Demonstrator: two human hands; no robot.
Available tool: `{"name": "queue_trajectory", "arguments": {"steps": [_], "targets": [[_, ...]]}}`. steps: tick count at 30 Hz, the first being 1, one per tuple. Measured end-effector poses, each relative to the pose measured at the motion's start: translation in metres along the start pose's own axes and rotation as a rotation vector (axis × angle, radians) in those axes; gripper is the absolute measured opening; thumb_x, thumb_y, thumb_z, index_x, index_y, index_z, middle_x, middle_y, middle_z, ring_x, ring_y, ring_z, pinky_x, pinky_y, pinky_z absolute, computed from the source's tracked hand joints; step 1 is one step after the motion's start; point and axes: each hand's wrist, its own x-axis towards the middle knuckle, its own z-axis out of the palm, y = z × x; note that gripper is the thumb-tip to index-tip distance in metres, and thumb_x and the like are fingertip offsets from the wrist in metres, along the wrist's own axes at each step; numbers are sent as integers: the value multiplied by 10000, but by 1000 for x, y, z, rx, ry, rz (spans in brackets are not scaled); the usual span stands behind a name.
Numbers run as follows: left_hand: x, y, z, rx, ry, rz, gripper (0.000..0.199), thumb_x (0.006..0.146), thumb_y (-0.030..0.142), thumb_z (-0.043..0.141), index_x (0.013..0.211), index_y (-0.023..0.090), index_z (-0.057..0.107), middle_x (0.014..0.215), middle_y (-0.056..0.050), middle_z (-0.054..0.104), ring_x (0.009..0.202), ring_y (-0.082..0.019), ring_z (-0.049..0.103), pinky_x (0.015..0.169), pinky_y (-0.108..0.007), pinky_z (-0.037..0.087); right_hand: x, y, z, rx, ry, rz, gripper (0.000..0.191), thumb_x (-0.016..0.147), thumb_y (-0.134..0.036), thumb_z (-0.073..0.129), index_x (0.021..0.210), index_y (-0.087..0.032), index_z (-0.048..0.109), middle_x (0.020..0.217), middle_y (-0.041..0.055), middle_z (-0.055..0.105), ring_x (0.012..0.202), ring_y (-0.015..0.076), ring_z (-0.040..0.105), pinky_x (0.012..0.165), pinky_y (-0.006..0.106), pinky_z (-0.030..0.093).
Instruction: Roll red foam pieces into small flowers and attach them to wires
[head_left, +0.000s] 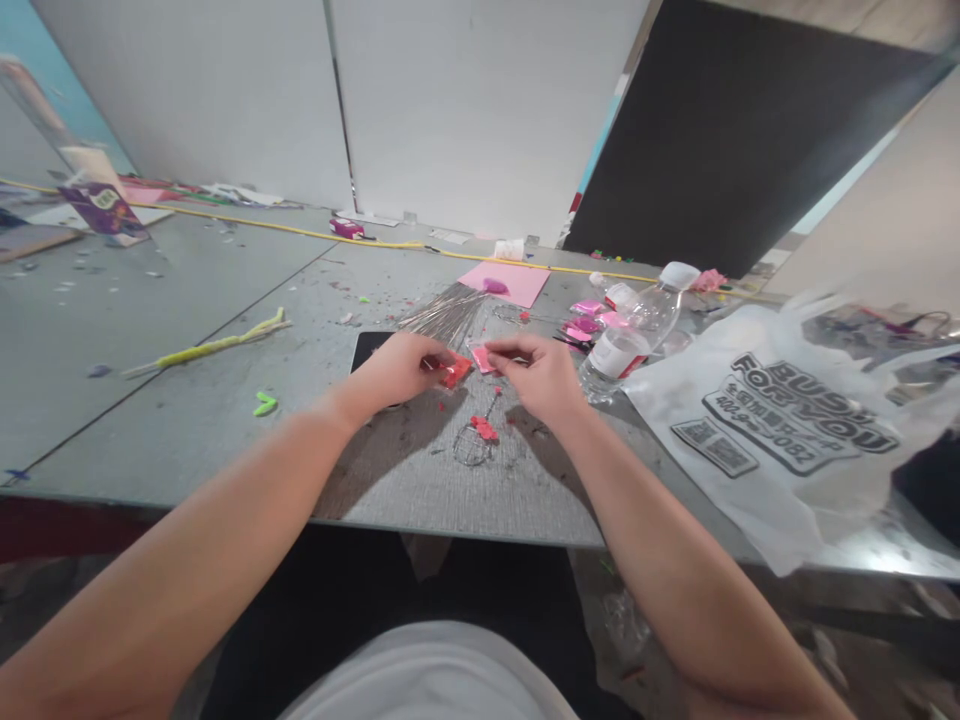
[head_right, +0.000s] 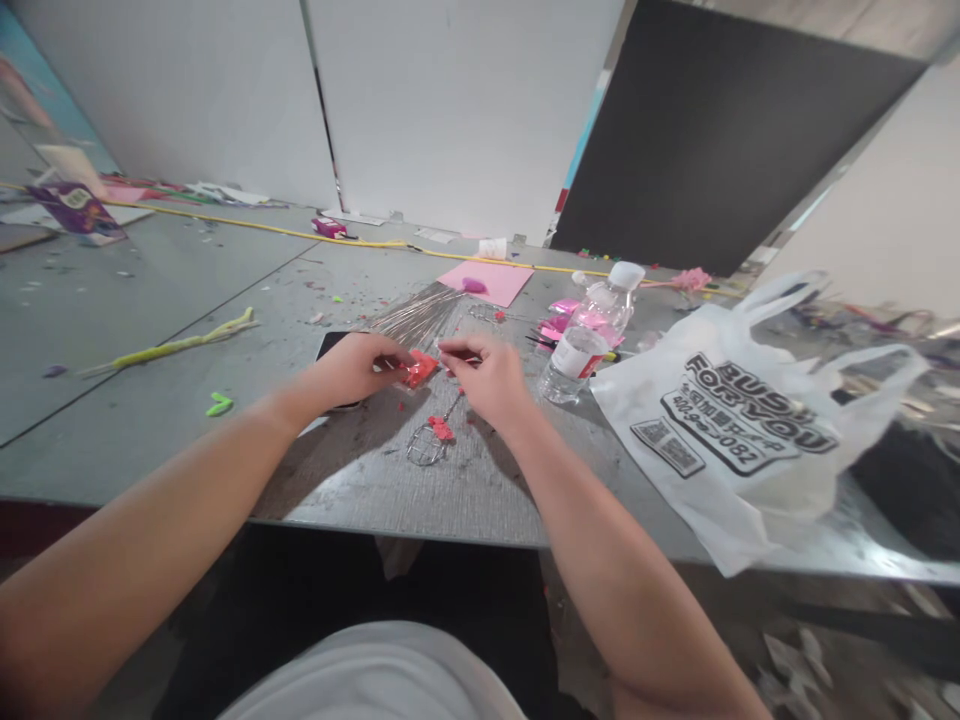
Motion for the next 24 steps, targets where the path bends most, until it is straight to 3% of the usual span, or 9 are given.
{"name": "queue_trajectory", "arguments": {"steps": [3, 7, 10, 13, 16, 20, 24], "targets": [[2, -3, 3, 81, -68, 76, 195, 863, 225, 669, 953, 213, 842, 936, -75, 813, 862, -231, 706, 783, -316, 467, -1, 1, 3, 77, -63, 84, 160, 831, -321, 791, 904, -179, 807, 730, 42, 772, 603, 178, 740, 623, 351, 652], [2, -4, 3, 97, -121, 88, 177, 845, 224, 701, 945, 220, 846, 1017, -78, 818, 909, -239, 705, 788, -318, 448, -6, -5, 2, 83, -137, 53, 369, 792, -534, 842, 799, -180, 738, 640, 13, 703, 526, 157, 696, 528, 305, 622], [1, 0, 0, 95, -87, 63, 186, 861, 295, 717, 965, 210, 845, 970, -90, 804, 865, -233, 689, 759, -322, 442, -8, -9, -1, 14, -143, 3, 455, 799, -624, 820, 767, -186, 702, 607, 2, 668, 470, 132, 640, 441, 264, 534], [0, 6, -3, -35, -4, -14, 244, 889, 382, 698, 975, 196, 832, 896, -80, 786, 804, -209, 677, 722, -309, 457, -8, -8, -2, -111, -107, -110, 401, 907, -579, 739, 793, -195, 717, 598, 1, 661, 469, 123, 614, 455, 264, 495], [-3, 13, -5, -258, 16, -125, 298, 898, 457, 691, 936, 183, 802, 847, -63, 774, 735, -178, 649, 646, -286, 439, -9, -6, 1, -148, -51, -227, 258, 955, -457, 713, 891, -214, 768, 733, 26, 736, 560, 138, 656, 552, 296, 550], [-9, 27, -7, -487, -94, -183, 295, 887, 467, 718, 885, 177, 770, 752, -22, 689, 637, -124, 523, 579, -272, 352, -18, -12, 8, -84, -50, -309, 146, 926, -370, 761, 965, -231, 788, 895, 44, 789, 725, 167, 722, 678, 321, 608], [-16, 34, -7, -722, -230, -126, 191, 871, 359, 723, 802, 181, 734, 681, 13, 554, 644, -110, 487, 602, -267, 356, -29, -26, 10, -166, -67, -497, 138, 908, -352, 805, 839, -244, 756, 795, 12, 769, 680, 153, 683, 687, 311, 586]]}}
